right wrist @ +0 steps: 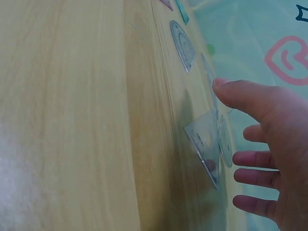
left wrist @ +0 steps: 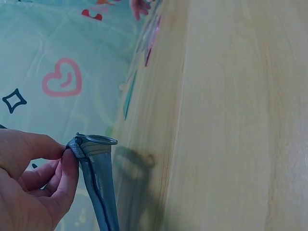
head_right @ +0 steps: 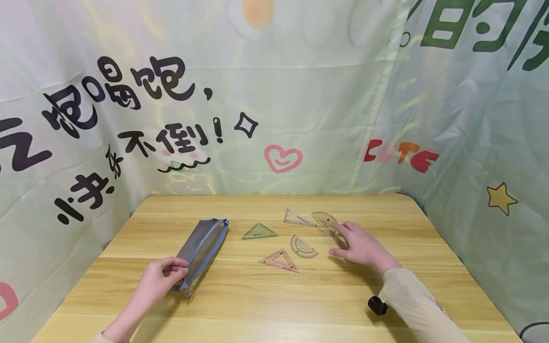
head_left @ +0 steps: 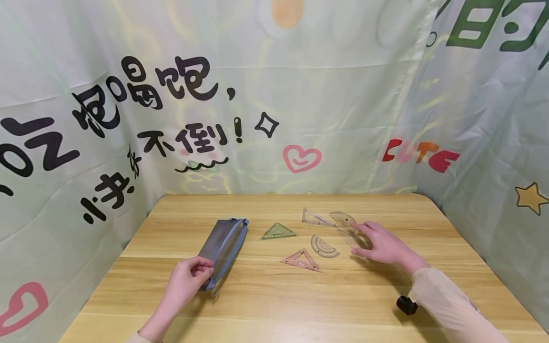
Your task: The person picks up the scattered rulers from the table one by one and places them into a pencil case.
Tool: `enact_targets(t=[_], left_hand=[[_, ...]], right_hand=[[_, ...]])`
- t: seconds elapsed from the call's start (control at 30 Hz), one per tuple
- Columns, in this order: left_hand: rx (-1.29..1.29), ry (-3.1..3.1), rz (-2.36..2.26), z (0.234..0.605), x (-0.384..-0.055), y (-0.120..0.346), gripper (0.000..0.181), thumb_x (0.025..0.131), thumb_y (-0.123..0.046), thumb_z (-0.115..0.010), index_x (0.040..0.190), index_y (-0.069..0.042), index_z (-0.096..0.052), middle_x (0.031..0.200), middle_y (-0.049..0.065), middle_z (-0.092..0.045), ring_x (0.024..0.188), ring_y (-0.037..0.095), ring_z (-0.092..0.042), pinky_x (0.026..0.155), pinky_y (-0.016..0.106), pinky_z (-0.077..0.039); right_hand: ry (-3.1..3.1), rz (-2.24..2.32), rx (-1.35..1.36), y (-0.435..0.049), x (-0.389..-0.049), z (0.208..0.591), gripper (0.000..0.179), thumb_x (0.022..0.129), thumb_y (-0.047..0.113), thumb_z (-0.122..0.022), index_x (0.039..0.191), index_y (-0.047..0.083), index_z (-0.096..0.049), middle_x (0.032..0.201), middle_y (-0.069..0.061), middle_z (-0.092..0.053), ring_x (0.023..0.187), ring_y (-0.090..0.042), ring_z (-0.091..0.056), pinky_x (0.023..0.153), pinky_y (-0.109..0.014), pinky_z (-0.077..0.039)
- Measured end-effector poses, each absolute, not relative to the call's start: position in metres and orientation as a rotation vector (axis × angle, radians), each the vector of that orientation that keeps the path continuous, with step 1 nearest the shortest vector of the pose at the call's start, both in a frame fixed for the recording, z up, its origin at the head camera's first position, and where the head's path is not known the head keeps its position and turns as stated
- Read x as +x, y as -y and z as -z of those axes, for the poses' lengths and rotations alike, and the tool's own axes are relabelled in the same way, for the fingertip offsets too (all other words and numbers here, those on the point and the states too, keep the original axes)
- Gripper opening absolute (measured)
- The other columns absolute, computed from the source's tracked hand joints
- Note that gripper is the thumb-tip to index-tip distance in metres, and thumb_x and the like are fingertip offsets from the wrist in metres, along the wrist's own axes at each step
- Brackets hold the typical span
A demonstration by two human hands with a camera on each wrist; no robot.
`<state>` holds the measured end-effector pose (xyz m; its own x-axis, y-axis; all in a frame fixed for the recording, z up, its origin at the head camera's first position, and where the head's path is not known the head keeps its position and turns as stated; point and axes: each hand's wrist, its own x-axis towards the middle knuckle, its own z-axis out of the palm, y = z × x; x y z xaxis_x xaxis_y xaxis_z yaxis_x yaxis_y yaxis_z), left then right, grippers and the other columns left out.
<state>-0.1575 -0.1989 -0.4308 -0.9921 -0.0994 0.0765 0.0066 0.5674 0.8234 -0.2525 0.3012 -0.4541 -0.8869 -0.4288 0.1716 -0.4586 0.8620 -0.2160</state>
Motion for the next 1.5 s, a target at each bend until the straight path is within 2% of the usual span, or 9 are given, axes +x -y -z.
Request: enact_targets(t=[0.27,0.47,0.9,1.13,1.37,1.5], left_hand=[[0.135,2.648,1.524,0.432,-0.153,0.199,0.014,0.083,0.005,-0.069,0.096,0.006,-0.071,0.083,0.012,-0.071,0.066,0.006,-0.064,0.06,0.017,-0.059],[0.149,2.629,1.56,0.432,-0.149,0.202,0.015,0.084,0.005,-0.069,0.098,0.008,-0.071,0.084,0.013,-0.071,0.067,0.006,-0.065,0.06,0.017,-0.059],[0.22,2.637,1.588,0.426,-0.144,0.207,0.016,0.087,0.001,-0.069,0.101,0.007,-0.071,0.086,0.013,-0.071,0.067,0.006,-0.064,0.061,0.018,-0.06],[0.243,2.621,1.636,0.427,-0.143,0.208,0.017,0.087,0.001,-0.069,0.103,0.008,-0.07,0.087,0.013,-0.071,0.068,0.006,-0.064,0.062,0.019,-0.061],[0.254,2.607,1.678,0.425,-0.143,0.212,0.02,0.089,0.0,-0.068,0.107,0.009,-0.069,0.091,0.014,-0.071,0.07,0.005,-0.064,0.065,0.018,-0.061],[0.275,2.596,1.704,0.424,-0.141,0.213,0.022,0.089,-0.001,-0.068,0.109,0.009,-0.068,0.091,0.014,-0.071,0.07,0.005,-0.064,0.065,0.018,-0.061]], right_hand=[[2.925,-0.376,0.693,-0.305,-0.251,0.455,0.081,0.083,0.055,-0.073,0.143,0.006,-0.05,0.118,-0.014,-0.061,0.107,-0.031,-0.06,0.091,-0.054,-0.055],[2.929,-0.346,0.703,-0.307,-0.25,0.456,0.077,0.082,0.055,-0.073,0.134,-0.001,-0.058,0.116,-0.014,-0.062,0.104,-0.029,-0.061,0.091,-0.052,-0.056],[2.949,-0.347,0.692,-0.308,-0.249,0.458,0.069,0.08,0.054,-0.075,0.123,0.0,-0.067,0.106,-0.007,-0.063,0.095,-0.02,-0.06,0.083,-0.043,-0.056],[2.968,-0.353,0.677,-0.306,-0.252,0.459,0.069,0.081,0.057,-0.074,0.123,0.003,-0.066,0.106,-0.006,-0.062,0.096,-0.021,-0.06,0.084,-0.044,-0.056],[2.968,-0.376,0.672,-0.306,-0.255,0.458,0.061,0.078,0.053,-0.078,0.119,0.008,-0.067,0.099,-0.002,-0.06,0.086,-0.015,-0.055,0.072,-0.036,-0.053],[2.985,-0.392,0.67,-0.305,-0.256,0.456,0.058,0.078,0.049,-0.079,0.118,0.009,-0.066,0.098,-0.002,-0.06,0.087,-0.016,-0.058,0.074,-0.039,-0.055]])
